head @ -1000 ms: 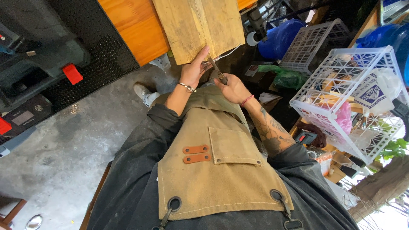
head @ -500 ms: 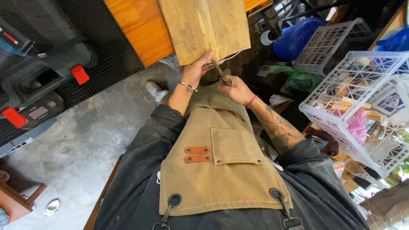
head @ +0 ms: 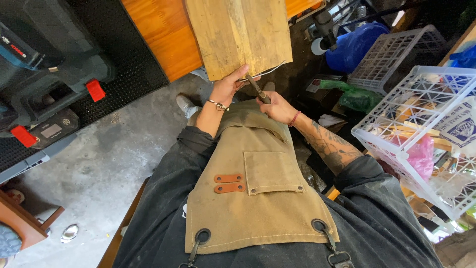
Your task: The person uses pliers to pull nails out of a wooden board placed on a workbench. They repeatedly grip the nail heads and pull them upward until the nails are removed from the wood.
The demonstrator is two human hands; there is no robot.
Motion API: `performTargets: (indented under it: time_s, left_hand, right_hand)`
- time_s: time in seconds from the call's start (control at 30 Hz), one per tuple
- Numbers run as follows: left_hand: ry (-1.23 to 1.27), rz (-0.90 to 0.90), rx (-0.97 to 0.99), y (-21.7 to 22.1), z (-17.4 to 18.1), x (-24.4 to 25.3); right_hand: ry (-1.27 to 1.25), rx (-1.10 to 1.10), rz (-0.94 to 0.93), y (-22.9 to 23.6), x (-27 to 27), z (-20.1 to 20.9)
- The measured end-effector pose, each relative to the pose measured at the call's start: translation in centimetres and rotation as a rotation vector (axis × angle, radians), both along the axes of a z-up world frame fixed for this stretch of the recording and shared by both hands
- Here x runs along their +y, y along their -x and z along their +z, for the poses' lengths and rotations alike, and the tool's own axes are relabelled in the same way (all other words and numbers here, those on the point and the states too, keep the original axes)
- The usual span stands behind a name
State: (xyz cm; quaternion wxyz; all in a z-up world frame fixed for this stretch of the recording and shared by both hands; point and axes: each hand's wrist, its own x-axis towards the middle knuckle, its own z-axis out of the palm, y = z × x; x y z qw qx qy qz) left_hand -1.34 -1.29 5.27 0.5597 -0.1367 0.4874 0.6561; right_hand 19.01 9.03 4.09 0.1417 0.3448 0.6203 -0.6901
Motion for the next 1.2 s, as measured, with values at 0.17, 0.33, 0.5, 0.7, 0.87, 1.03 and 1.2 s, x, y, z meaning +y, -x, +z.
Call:
performTargets:
  time_s: [0.17, 0.33, 0.5, 0.7, 0.87, 1.03, 1.2]
  left_hand:
    - [-0.035, -0.009, -0.061, -0.4, -2.6, -0.3]
    - [-0.096, -0.043, -0.024, 0.0, -1.0, -0.5]
    - [-0.1, -0.039, -0.053, 0.1, -0.5, -0.3]
    - [-0.118, -0.05, -0.046, 0.8, 2.6, 0.1]
    - [-0.09, -0.057, -0.054, 0.6, 1.1, 0.5]
    - [-0.06, -0.065, -0.055, -0.5, -2.2, 0.4]
    - [0.062, -0.113, 0.058, 0.6, 1.0, -0.1]
  right_hand:
    - [0.094, 0.018, -0.023, 0.7, 0.0, 1.4]
    - [0.168, 0.026, -0.016, 1.5, 0.5, 3.0]
    - [0.245, 0.078, 0.011, 1.6, 1.0, 3.2]
    - [0.308, 0.164, 0.042, 1.0, 1.5, 0.4]
    - [0.366, 0.186, 0.034, 0.8, 1.8, -0.9]
    - [0.374, 0.122, 0.036, 1.1, 2.1, 0.6]
    - [0.357, 0.047, 0.024, 1.7, 1.8, 4.2]
